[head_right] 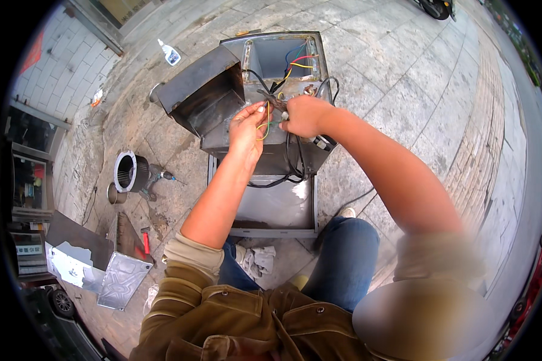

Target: The person squats on a paved outdoor surface and works on the internal wiring of a disassembled metal appliance. They use pliers to strip insulation from wires and twist connections together.

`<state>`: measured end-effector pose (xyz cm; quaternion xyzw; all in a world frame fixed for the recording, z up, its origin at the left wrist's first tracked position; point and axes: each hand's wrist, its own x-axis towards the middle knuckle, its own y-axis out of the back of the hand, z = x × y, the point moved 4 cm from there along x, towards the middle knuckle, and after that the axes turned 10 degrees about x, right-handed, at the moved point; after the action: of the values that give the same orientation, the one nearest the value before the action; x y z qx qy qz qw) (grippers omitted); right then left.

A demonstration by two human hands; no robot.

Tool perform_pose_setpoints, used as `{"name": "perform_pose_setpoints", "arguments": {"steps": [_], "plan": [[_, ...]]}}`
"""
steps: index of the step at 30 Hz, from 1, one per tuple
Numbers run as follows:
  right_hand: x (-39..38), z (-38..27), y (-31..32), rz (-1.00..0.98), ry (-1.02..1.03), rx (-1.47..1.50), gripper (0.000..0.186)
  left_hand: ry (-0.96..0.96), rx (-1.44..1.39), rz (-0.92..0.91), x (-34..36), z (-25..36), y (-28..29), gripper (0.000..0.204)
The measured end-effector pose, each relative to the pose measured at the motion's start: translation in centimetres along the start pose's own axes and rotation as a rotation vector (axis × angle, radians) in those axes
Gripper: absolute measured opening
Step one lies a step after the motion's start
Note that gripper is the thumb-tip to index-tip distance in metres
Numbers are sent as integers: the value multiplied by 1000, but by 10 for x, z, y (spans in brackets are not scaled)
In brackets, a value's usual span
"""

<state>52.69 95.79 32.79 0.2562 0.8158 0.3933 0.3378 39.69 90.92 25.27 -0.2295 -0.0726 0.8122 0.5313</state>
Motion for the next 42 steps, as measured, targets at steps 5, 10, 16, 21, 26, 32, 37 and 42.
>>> {"name": "perform_pose_setpoints", "arguments": {"steps": [5, 10, 16, 21, 26, 32, 37, 42], "plan": [[-5, 3, 5, 8, -59, 224, 49, 26, -12, -43, -1, 5, 2, 11], [-14, -10, 4, 118, -83, -106, 49, 41, -17, -37, -1, 8, 4, 9], [-12, -14, -1, 179, -83, -206, 50, 38, -30, -37, 1, 3, 6, 8], [-5, -9, -7, 185, -72, -190, 49, 25, -6, -43, 2, 2, 8, 9], [0, -2, -10, 183, -47, -163, 37, 28, 36, -52, 2, 6, 7, 11], [-37, 18, 11, 303, -120, 142, 40, 42, 100, -103, -1, 18, 7, 12], [-158, 86, 16, 773, -280, 778, 59, 5, 271, -125, -2, 26, 18, 13], [-190, 160, -34, 553, -512, 152, 85, -57, 436, -145, 0, 31, 11, 13]]}}
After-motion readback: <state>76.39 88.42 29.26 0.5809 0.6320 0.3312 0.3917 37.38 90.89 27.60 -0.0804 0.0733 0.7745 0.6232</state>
